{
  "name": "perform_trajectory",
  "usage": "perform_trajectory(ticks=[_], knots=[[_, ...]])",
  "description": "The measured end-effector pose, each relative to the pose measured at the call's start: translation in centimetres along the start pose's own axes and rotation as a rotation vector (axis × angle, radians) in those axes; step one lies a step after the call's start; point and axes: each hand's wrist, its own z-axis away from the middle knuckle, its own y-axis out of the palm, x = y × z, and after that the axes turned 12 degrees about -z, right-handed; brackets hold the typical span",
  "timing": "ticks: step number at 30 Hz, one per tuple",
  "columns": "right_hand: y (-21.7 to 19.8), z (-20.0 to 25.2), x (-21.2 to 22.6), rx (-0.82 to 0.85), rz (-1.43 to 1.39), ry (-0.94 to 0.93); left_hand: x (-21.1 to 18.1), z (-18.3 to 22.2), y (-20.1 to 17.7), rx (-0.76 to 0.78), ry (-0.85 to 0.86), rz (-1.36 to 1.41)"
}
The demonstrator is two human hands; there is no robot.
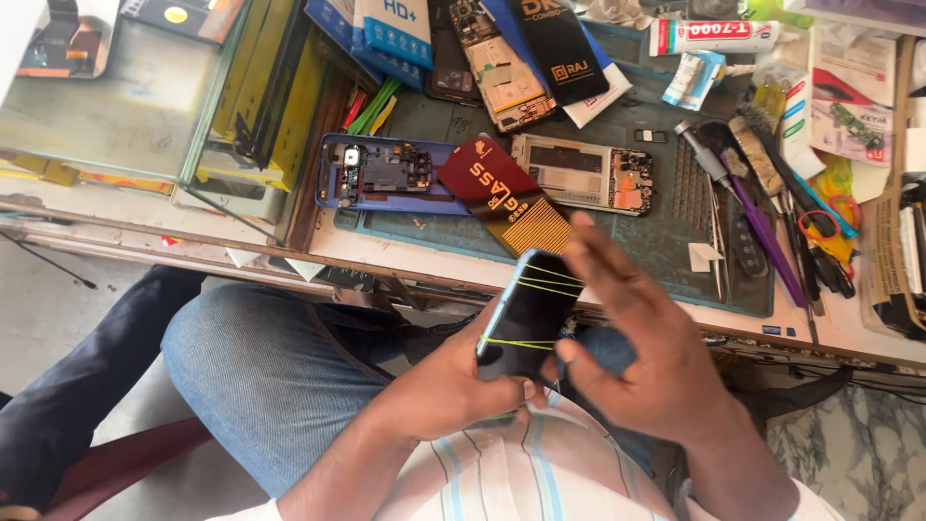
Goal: The person handles a disassembled smartphone, cleans the screen with a wipe, and applies a screen protector. They use rubber bands to secure the protector and then use tweezers to adjust internal components on the phone's motherboard.
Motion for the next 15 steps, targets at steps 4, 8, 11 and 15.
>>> perform_trajectory(ticks=[4,8,11,15], knots=[[0.4,2.6,-2.1,-0.123,-0.204,0.048,1.1,0.7,0.5,0.085,0.06,0.321],[1.8,5.6,-3.5,-0.207,-0.551,0.07,1.8,0.6,0.8,0.091,0.1,0.394],[1.5,6.6,-4.3,-0.163,-0.519,0.111,2.2,0.5,1.0,0.116,0.126,0.381],[1.5,6.5,-4.6,-0.127,-0.455,0.071,2.1,0.7,1.2,0.08,0.112,0.348]])
